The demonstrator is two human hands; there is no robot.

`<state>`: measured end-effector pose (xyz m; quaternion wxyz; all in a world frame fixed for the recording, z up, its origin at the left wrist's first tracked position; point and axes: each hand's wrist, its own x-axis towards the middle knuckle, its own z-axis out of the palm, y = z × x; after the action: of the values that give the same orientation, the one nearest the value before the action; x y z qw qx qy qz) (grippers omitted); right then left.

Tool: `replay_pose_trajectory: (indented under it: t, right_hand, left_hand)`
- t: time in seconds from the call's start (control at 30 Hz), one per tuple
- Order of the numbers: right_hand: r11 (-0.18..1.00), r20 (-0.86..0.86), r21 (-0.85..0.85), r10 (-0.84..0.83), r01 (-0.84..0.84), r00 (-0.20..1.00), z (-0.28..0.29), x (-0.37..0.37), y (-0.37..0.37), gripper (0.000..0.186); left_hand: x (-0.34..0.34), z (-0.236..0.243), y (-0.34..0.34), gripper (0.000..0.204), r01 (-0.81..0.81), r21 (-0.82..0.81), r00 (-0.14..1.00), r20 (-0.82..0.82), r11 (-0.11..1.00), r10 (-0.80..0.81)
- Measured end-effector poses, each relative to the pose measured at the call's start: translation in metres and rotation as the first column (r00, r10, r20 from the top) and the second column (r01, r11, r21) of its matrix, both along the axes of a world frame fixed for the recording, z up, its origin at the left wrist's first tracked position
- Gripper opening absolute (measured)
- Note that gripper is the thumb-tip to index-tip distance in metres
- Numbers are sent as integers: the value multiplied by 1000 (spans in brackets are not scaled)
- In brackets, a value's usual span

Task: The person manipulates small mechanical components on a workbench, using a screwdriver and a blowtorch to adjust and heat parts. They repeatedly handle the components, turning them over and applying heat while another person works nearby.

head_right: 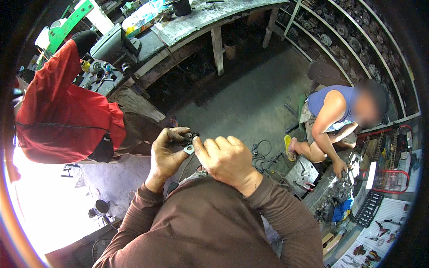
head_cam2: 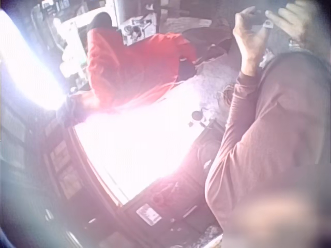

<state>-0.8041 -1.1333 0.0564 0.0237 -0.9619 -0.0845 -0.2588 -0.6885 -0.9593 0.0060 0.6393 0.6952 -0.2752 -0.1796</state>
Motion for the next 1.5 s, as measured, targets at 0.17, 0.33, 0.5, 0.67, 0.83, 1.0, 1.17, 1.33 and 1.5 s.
replay_pose_trajectory:
  t: [0.17, 0.33, 0.5, 0.67, 0.83, 1.0, 1.17, 1.33, 1.5]
  right_hand:
    - [975, -13, 208, -82, 83, 997, 7, -6, 10, 40]
    - [825, -101, 545, -114, 150, 988, 16, -1, 15, 24]
    - [770, -148, 620, -73, 150, 986, 25, 2, 14, 17]
    - [871, -179, 453, -119, 189, 977, 28, -1, 20, 20]
    - [915, -142, 367, -125, 169, 982, 25, -1, 22, 29]
    - [945, -122, 290, -119, 150, 985, 22, -2, 22, 38]
    - [970, -141, 183, -132, 157, 981, 20, -3, 25, 37]
    - [978, -144, 137, -137, 157, 980, 18, -1, 25, 37]
    - [974, -117, 161, -142, 160, 983, 19, -1, 26, 38]
  left_hand:
    - [-9, -3, -8, 32, -219, -13, 882, 425, 976, 204]
    - [-2, -8, -2, 43, -163, -208, 987, -42, 964, 158]
    - [-11, -12, 0, 48, -107, -359, 969, -245, 927, 17]
    - [-13, -15, 0, 48, -103, -389, 964, -268, 916, -5]
    - [-10, -17, 1, 44, -65, -271, 997, 19, 960, 73]
    - [-8, -10, 2, 35, -100, -113, 946, 297, 989, 130]
    - [-9, -1, 3, 38, -144, -11, 907, 398, 989, 137]
    - [-7, 6, 4, 37, -134, 15, 886, 450, 991, 113]
    - [-8, 11, 3, 37, -128, -1, 897, 426, 992, 116]
